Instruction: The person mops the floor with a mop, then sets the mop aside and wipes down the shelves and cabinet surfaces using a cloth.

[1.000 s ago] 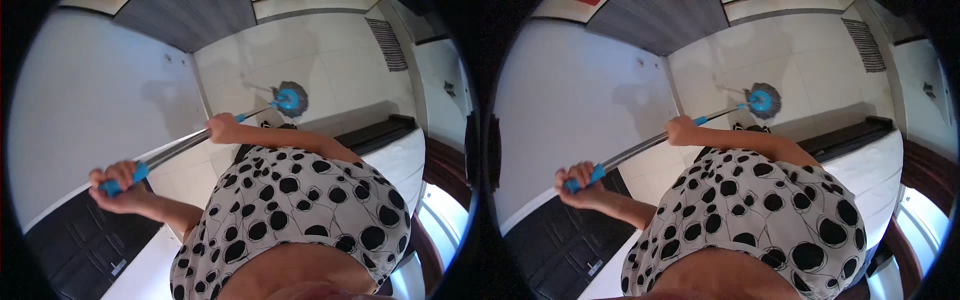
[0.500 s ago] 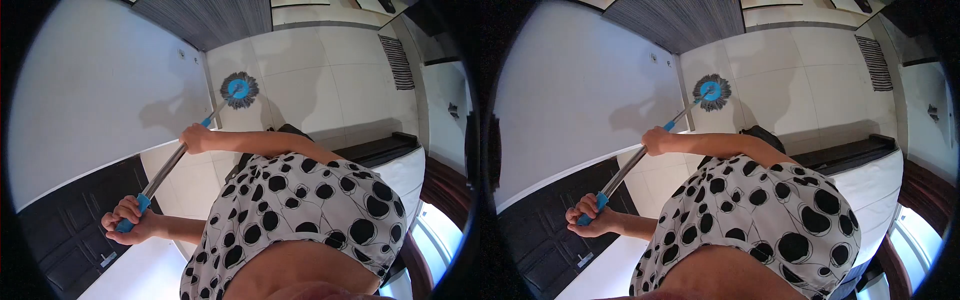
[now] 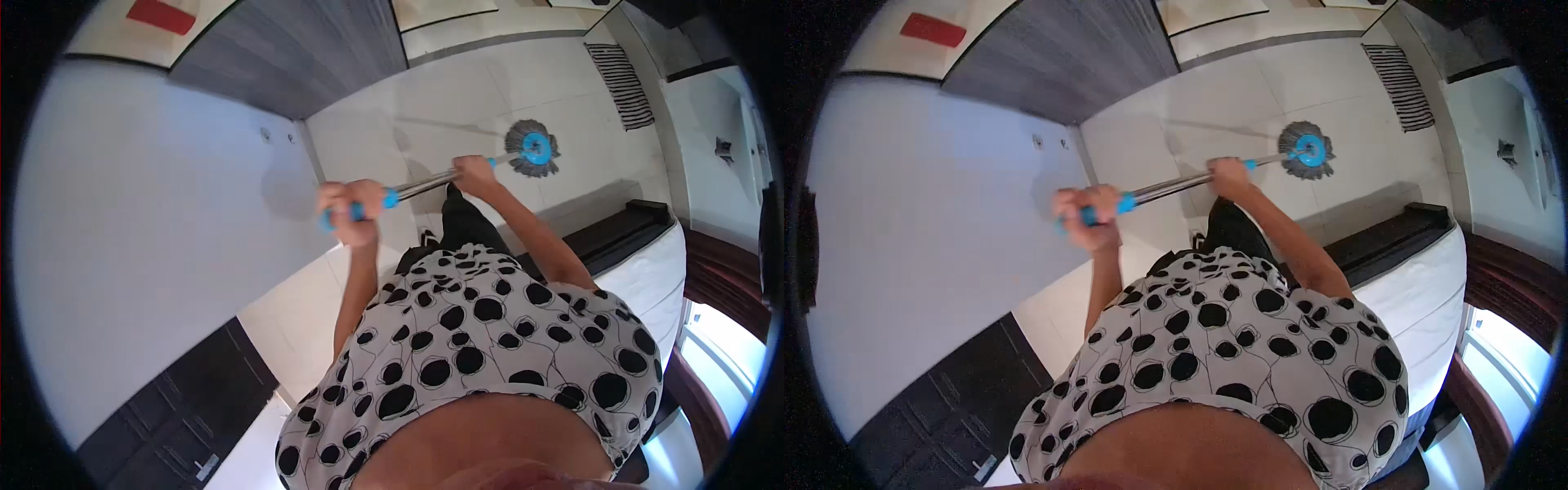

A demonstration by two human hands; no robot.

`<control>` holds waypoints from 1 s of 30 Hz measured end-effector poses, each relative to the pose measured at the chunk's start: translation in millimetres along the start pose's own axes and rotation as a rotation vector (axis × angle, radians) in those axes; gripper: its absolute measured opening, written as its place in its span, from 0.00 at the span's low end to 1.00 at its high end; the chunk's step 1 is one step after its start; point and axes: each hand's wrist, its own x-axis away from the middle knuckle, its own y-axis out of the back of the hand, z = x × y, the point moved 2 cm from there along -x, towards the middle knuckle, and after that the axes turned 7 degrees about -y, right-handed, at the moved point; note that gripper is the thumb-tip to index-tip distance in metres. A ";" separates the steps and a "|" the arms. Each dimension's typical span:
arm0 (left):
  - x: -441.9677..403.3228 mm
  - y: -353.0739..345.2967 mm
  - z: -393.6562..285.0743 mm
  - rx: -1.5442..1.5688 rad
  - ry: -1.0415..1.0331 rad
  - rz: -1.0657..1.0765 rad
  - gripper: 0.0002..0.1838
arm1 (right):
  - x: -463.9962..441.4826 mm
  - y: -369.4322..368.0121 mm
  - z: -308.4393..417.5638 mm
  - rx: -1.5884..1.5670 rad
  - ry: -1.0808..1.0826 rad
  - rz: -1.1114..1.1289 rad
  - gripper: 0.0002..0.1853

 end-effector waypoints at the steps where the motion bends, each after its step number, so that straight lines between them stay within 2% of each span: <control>1: 12.4 -8.3 11.9 0.050 0.048 0.081 0.15 | 6.0 7.5 -19.0 -0.005 -0.024 -0.046 0.05; 2: 21.5 -17.9 16.4 0.050 0.052 0.158 0.19 | 12.2 12.8 -32.7 -0.015 -0.050 -0.093 0.05; 3: 22.0 -21.5 38.0 0.091 0.214 0.170 0.22 | 8.2 2.3 -48.6 -0.069 -0.083 -0.040 0.05; 5: 29.5 -22.2 29.9 0.059 0.337 0.195 0.25 | 25.2 -17.4 -56.7 -0.127 -0.133 -0.001 0.05; 8: 16.0 -20.0 33.3 0.110 0.333 0.223 0.31 | 11.7 1.0 -46.0 -0.107 -0.172 -0.027 0.04; 12: -8.5 -6.8 13.0 0.099 0.298 0.055 0.32 | -9.0 1.2 -14.1 -0.060 -0.114 0.004 0.05; 14: -12.7 3.4 -8.9 0.013 0.225 0.008 0.31 | -13.5 -13.6 7.7 -0.035 -0.036 0.003 0.05; 16: -20.5 18.0 -36.2 -0.079 0.152 -0.067 0.30 | -13.4 4.5 57.5 -0.036 0.065 0.071 0.06; 20: -25.9 46.8 -103.2 -0.279 -0.045 -0.236 0.26 | -19.3 -16.5 141.6 -0.027 0.254 0.271 0.10; 22: -22.3 54.4 -144.4 -0.366 -0.178 -0.186 0.23 | -12.7 -23.0 185.4 -0.110 0.353 0.258 0.10; 23: -17.9 54.8 -162.8 -0.393 -0.275 -0.265 0.20 | -7.0 -25.7 204.6 -0.137 0.399 0.301 0.08; 24: -18.5 58.2 -180.2 -0.358 -0.351 -0.210 0.17 | -11.1 -21.2 222.7 -0.155 0.451 0.310 0.07; 25: -13.7 60.4 -197.3 -0.341 -0.428 -0.151 0.19 | -6.1 -25.6 240.1 -0.195 0.569 0.319 0.07; 26: -4.6 62.0 -211.4 -0.419 -0.494 -0.212 0.18 | -2.5 -29.4 254.7 -0.236 0.687 0.324 0.08; 30: 7.8 50.2 -223.0 -0.563 -0.593 -0.348 0.18 | 6.8 -40.2 277.1 -0.320 0.740 0.375 0.10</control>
